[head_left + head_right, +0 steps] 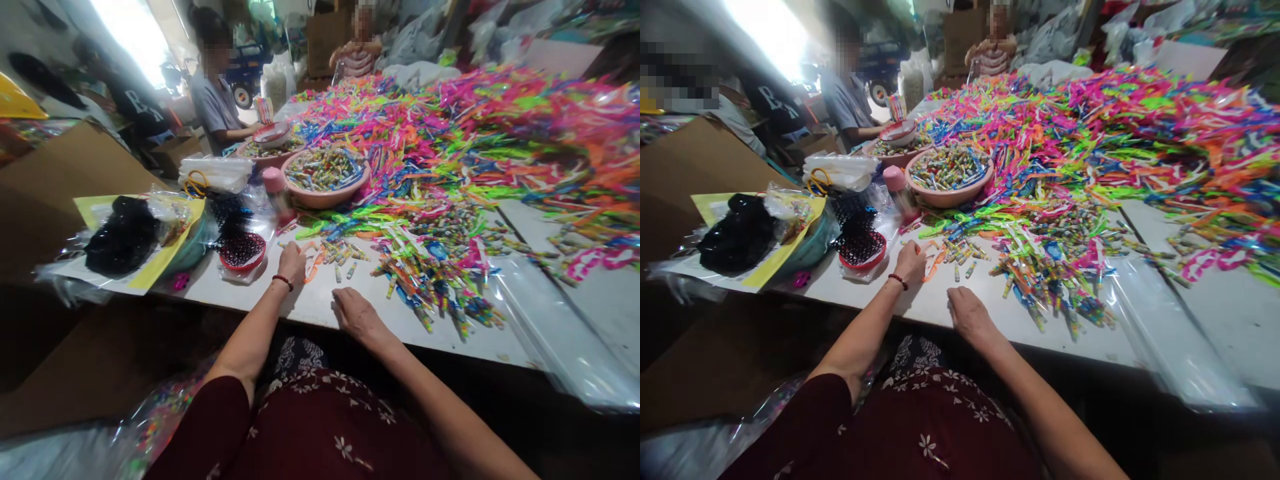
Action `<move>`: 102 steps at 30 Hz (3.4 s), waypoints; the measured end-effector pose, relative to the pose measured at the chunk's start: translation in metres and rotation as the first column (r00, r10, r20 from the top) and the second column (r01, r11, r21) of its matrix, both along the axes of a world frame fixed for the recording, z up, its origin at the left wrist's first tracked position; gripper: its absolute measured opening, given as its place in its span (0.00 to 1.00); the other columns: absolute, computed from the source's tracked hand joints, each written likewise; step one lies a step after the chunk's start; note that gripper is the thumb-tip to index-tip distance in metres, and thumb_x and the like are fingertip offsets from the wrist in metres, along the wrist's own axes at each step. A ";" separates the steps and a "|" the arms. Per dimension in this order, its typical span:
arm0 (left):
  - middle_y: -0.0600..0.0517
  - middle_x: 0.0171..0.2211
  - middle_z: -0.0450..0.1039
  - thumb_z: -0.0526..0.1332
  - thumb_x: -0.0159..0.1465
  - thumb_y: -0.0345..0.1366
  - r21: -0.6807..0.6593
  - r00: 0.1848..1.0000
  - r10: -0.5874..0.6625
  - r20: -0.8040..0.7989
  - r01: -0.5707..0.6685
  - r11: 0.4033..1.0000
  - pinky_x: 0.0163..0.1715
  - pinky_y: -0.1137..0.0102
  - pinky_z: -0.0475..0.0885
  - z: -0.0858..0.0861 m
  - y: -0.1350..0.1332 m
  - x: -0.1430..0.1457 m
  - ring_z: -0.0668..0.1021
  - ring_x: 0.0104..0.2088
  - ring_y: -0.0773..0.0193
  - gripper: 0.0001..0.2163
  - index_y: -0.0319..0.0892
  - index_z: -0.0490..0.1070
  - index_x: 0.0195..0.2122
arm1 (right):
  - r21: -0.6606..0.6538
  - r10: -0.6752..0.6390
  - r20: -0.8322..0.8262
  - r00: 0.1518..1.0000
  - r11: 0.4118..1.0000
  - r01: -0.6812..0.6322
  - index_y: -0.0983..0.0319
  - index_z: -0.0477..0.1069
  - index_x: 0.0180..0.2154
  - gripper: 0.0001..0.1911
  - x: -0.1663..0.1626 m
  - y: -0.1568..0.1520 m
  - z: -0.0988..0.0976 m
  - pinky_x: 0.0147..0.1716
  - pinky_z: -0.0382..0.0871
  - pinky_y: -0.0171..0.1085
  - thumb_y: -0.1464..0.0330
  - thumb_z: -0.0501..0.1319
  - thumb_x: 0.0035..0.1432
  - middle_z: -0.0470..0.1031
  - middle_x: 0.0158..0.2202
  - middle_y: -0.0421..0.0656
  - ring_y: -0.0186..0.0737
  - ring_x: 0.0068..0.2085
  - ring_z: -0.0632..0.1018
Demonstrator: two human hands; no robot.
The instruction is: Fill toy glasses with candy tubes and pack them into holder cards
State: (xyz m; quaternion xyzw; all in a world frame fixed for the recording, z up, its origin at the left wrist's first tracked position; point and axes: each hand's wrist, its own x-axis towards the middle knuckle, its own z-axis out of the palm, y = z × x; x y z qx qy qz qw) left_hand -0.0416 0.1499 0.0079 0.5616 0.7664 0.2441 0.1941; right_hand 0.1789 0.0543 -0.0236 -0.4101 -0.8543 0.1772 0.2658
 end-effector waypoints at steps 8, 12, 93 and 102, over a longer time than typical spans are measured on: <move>0.52 0.34 0.75 0.69 0.59 0.34 -0.050 0.485 -0.121 0.866 0.325 0.944 0.31 0.73 0.73 0.027 -0.065 0.014 0.77 0.26 0.69 0.17 0.39 0.67 0.47 | -0.527 -0.277 -0.519 0.808 0.848 -0.049 0.59 0.78 0.48 0.17 0.030 -0.010 0.020 0.54 0.70 0.45 0.57 0.64 0.62 0.80 0.48 0.46 0.46 0.50 0.78; 0.53 0.25 0.73 0.75 0.54 0.46 -0.092 0.206 -0.003 0.979 0.451 0.888 0.25 0.75 0.72 0.021 -0.104 0.032 0.75 0.21 0.70 0.20 0.37 0.68 0.34 | -0.644 -0.375 -0.595 0.711 0.752 -0.142 0.57 0.80 0.48 0.20 0.039 -0.014 0.029 0.53 0.70 0.45 0.55 0.67 0.58 0.82 0.47 0.44 0.44 0.48 0.79; 0.54 0.23 0.73 0.62 0.66 0.37 -0.151 0.355 -0.737 0.575 0.932 0.331 0.23 0.76 0.60 0.042 -0.130 0.057 0.71 0.23 0.69 0.09 0.41 0.74 0.29 | -0.813 0.018 -0.307 0.952 0.515 -0.272 0.60 0.79 0.38 0.16 0.070 -0.060 0.065 0.32 0.69 0.35 0.55 0.63 0.62 0.80 0.33 0.42 0.38 0.33 0.76; 0.53 0.32 0.75 0.54 0.70 0.43 -0.069 0.535 -0.668 0.518 0.804 0.591 0.33 0.74 0.67 0.052 -0.099 0.036 0.75 0.31 0.66 0.14 0.42 0.75 0.35 | -0.663 -0.057 -0.257 0.965 0.737 -0.133 0.59 0.80 0.39 0.18 0.080 -0.044 0.065 0.40 0.73 0.39 0.52 0.63 0.62 0.82 0.38 0.44 0.44 0.39 0.79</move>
